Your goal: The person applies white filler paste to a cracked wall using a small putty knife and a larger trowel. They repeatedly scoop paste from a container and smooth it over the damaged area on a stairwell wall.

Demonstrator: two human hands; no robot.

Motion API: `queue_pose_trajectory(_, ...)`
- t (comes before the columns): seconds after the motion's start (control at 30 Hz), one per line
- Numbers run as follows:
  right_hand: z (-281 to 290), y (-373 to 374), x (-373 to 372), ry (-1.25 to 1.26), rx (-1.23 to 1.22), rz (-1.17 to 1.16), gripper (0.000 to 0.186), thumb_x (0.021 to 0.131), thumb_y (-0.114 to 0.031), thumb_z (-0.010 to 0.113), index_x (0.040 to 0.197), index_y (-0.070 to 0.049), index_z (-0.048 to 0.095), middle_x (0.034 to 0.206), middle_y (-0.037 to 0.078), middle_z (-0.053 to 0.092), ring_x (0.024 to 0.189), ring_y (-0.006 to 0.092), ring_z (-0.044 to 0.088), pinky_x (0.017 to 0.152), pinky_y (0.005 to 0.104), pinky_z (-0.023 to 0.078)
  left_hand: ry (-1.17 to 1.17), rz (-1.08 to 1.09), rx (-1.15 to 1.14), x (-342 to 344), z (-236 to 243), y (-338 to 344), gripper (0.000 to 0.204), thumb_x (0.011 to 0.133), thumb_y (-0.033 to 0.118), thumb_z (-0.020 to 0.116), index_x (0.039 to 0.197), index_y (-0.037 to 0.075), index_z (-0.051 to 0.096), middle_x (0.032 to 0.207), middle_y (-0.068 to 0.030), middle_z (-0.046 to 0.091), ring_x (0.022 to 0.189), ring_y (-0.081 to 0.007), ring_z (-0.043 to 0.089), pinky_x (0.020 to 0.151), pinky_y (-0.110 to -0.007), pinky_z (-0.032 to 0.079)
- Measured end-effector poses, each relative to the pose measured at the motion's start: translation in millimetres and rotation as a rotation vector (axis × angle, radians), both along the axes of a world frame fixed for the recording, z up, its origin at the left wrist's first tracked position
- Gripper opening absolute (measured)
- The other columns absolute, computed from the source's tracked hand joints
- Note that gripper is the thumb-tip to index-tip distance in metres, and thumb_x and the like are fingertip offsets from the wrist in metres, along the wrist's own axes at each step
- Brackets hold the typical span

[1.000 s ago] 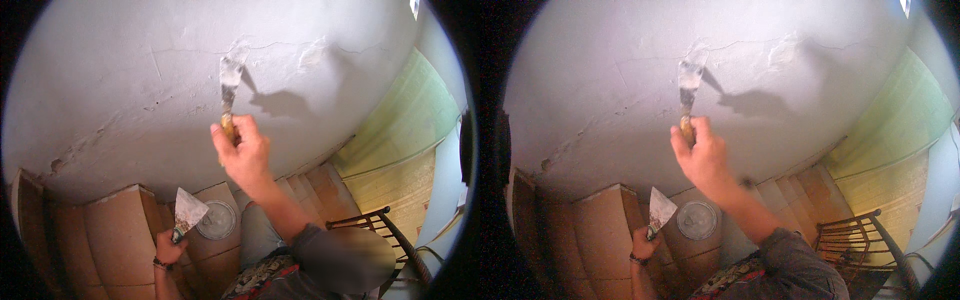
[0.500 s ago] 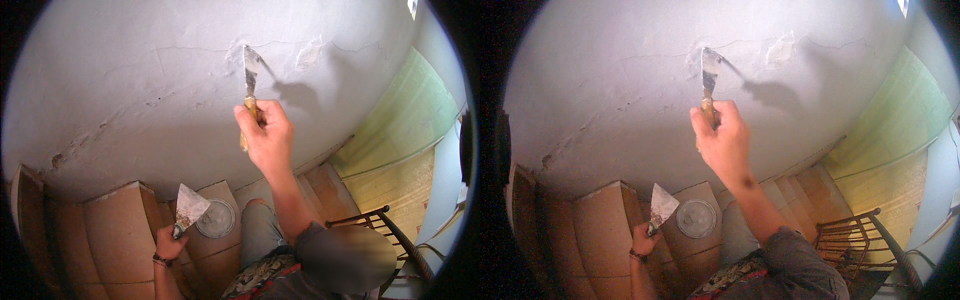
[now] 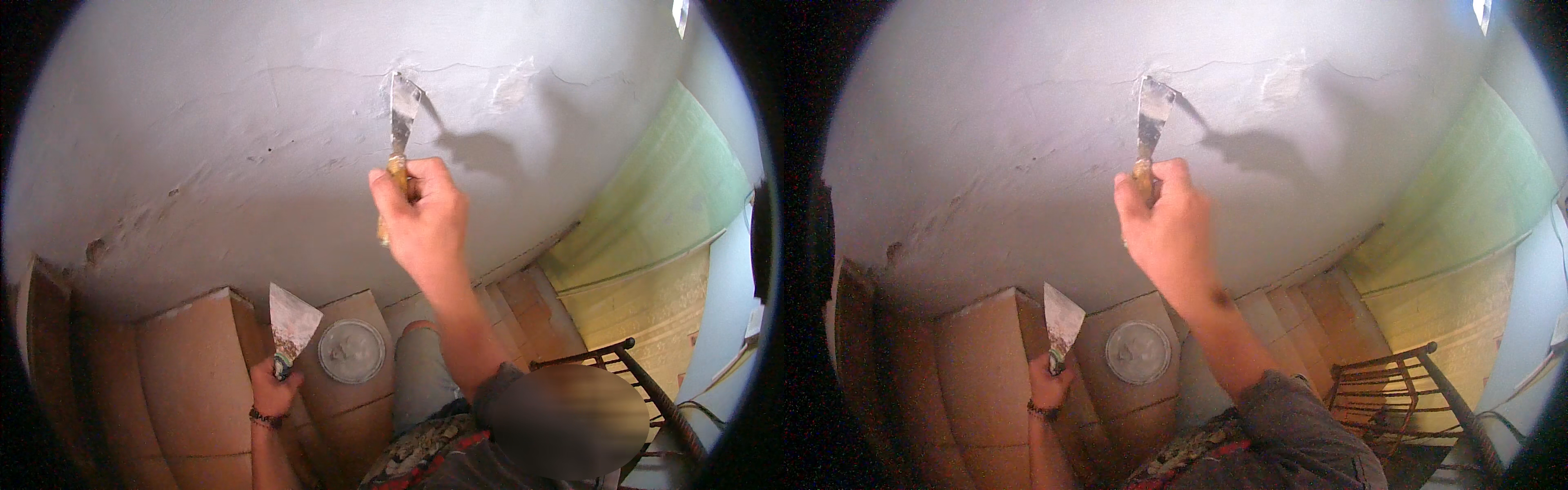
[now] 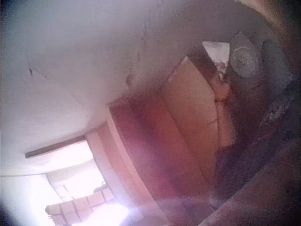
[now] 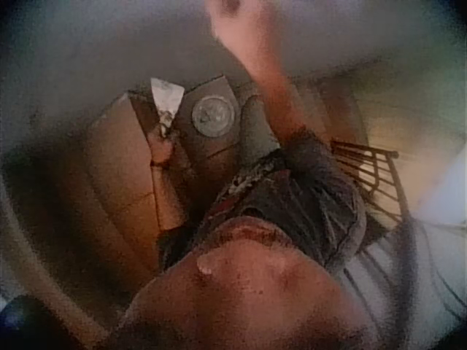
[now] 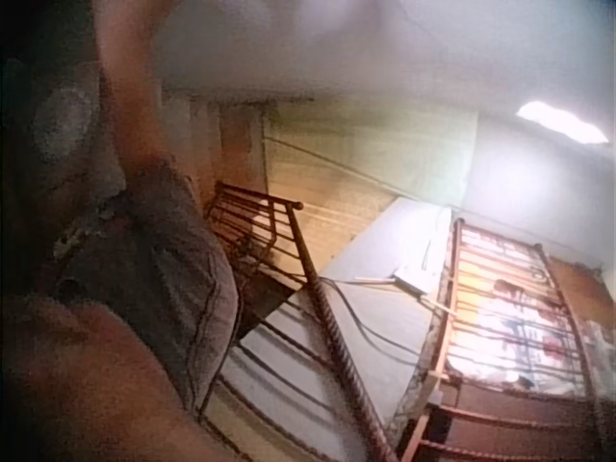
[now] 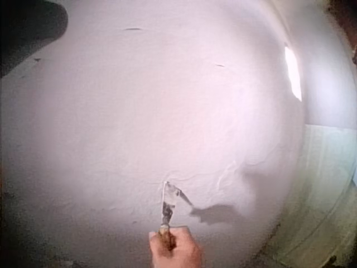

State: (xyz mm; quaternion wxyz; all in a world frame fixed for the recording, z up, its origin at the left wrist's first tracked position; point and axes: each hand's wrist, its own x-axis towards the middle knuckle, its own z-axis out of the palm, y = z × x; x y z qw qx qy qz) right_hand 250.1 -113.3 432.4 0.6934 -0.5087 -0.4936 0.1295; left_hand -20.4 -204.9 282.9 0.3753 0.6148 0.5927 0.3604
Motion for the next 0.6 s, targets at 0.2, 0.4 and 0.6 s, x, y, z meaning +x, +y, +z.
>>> queue_pose_trajectory(0.2, -35, -38, 5, -0.123, -0.054, 0.224, 0.020, 0.084, -0.014, 0.068, 0.086, 0.000, 0.055, 0.068, 0.004, 0.060, 0.055, 0.0050, 0.051, 0.047, 0.0226, 0.041, -0.012, 0.086, 0.108, 15, 0, -3, 0.014, 0.065, 0.001, 0.067, 0.068, 0.002, 0.054, 0.058, 0.0024, 0.050, 0.057, -0.0061, 0.045, 0.052, -0.027, 0.040)
queue_pose_trajectory(0.4, -89, -79, 53, 0.421, -0.403, 0.719, 0.034, 0.091, -0.027, 0.059, 0.115, -0.003, 0.055, 0.081, 0.007, 0.061, 0.066, 0.0124, 0.057, 0.054, 0.0266, 0.046, -0.024, 0.186, 0.252, 31, -13, -10, 0.018, 0.065, 0.003, 0.068, 0.065, 0.002, 0.050, 0.056, 0.0015, 0.048, 0.054, -0.0071, 0.042, 0.050, -0.027, 0.037)
queue_pose_trajectory(0.6, -159, -68, 49, 0.833, -0.409, 1.099, 0.053, 0.094, -0.039, 0.050, 0.132, -0.004, 0.044, 0.091, 0.010, 0.059, 0.072, 0.0179, 0.056, 0.061, 0.0291, 0.042, 0.019, 0.181, 0.184, 22, -11, -6, 0.012, 0.066, 0.004, 0.064, 0.066, 0.001, 0.053, 0.057, 0.0017, 0.049, 0.056, -0.0068, 0.043, 0.050, -0.027, 0.037)
